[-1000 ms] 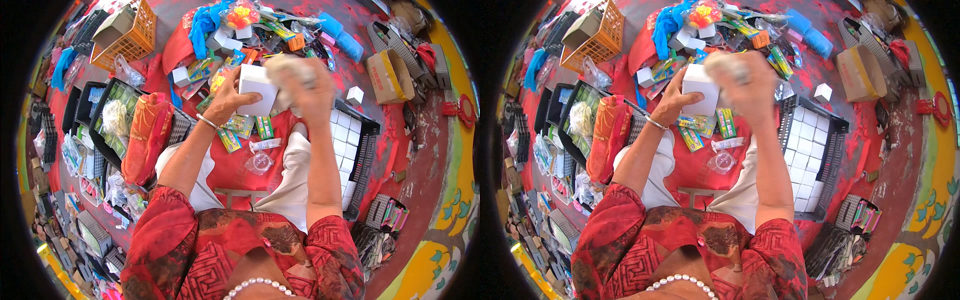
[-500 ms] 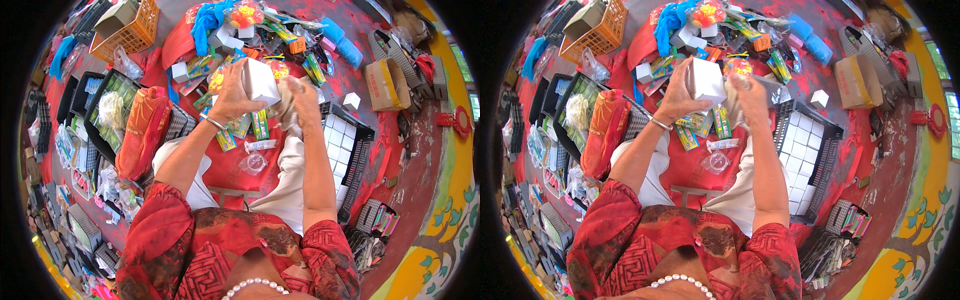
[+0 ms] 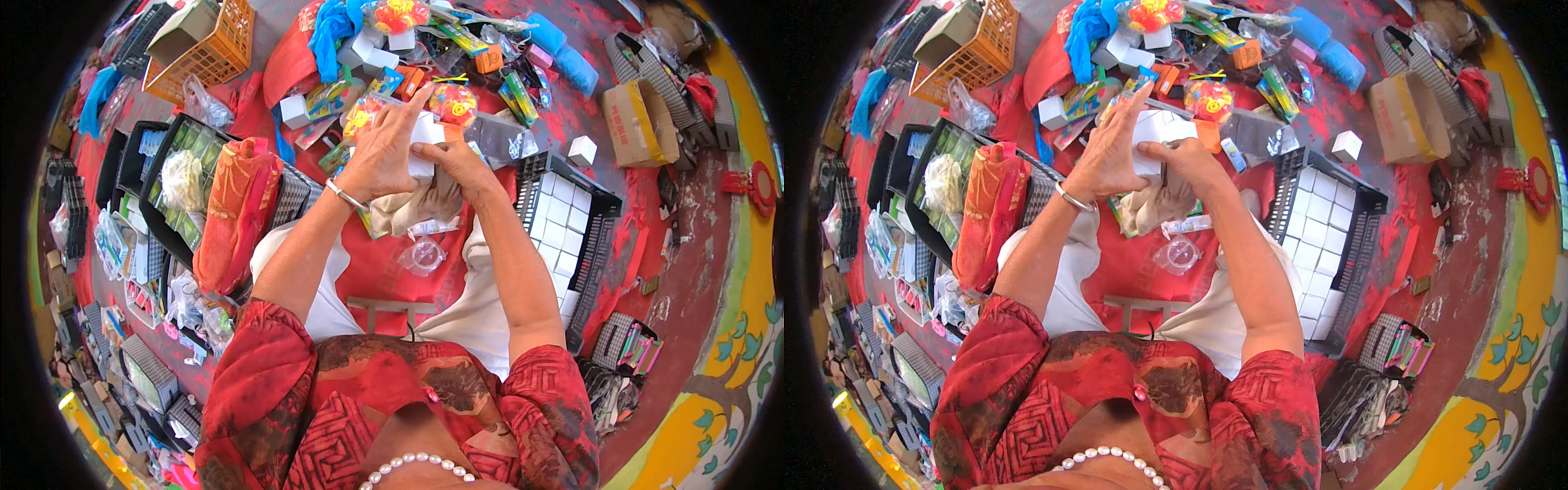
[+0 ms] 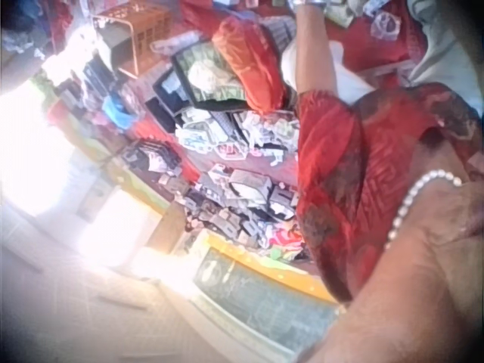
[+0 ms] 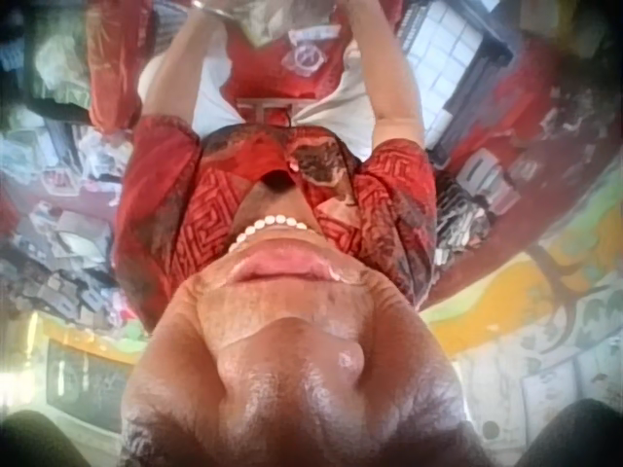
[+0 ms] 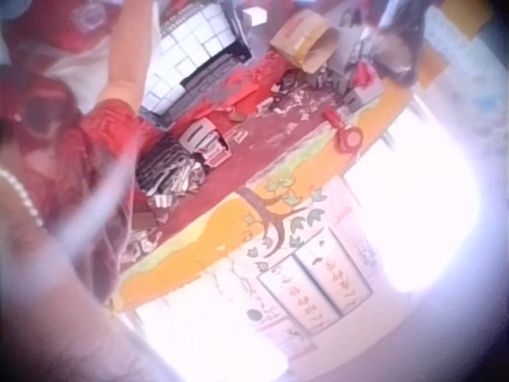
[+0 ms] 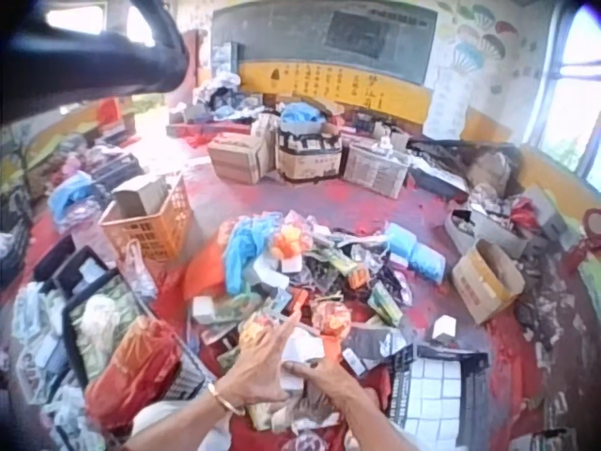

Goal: The person sits on the floor and wipes small white rectangular boxes with a cloth. They pick up each box, wipe its surfaces, and place it into a black plastic crate. The person repeats this process for several boxes.

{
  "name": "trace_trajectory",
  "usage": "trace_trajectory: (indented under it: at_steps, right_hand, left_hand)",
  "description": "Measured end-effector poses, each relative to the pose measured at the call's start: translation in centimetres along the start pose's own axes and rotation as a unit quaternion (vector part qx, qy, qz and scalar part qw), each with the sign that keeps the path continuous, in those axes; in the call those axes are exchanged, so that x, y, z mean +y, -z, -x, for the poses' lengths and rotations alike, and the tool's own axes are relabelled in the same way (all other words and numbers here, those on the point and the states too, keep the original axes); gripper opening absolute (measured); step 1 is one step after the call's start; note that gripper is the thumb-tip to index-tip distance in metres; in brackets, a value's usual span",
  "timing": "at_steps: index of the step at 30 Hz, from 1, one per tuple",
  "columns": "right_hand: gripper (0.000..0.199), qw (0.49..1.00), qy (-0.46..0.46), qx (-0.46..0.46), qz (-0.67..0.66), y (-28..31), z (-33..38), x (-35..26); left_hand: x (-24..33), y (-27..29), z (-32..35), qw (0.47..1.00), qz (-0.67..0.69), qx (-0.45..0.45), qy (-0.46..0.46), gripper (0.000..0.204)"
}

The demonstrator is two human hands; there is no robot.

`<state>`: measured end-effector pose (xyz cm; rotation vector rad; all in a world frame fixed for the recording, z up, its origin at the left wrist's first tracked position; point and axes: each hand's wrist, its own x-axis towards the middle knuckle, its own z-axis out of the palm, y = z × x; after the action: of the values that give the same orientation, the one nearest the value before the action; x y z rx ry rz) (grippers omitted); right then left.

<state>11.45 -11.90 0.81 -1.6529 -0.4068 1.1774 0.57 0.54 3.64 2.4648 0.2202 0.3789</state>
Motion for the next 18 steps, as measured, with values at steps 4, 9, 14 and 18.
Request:
trace_trajectory:
  at_steps: [4,9,14,18]
  right_hand:
    - [0.05,0.995,-0.025,-0.021,-0.095,0.1,0.8,-0.9]
    - [0.053,0.999,0.033,0.012,0.006,1.1,1.6,-1.9]
    - [0.048,0.994,0.064,0.026,0.089,3.1,1.6,-2.5]
    - [0.034,0.98,0.101,0.15,-0.078,5.0,2.5,-4.8]
  left_hand:
    - [-1.3,2.0,-0.1,0.966,0.238,-0.007,-0.102,0.117]
    - [-2.5,2.6,0.1,0.797,0.539,0.028,0.269,0.082]
    - [-2.2,0.0,0.5,0.72,0.64,-0.008,0.268,0.059]
    - [-2.2,-0.7,-0.1,0.802,0.534,0.058,0.261,0.063]
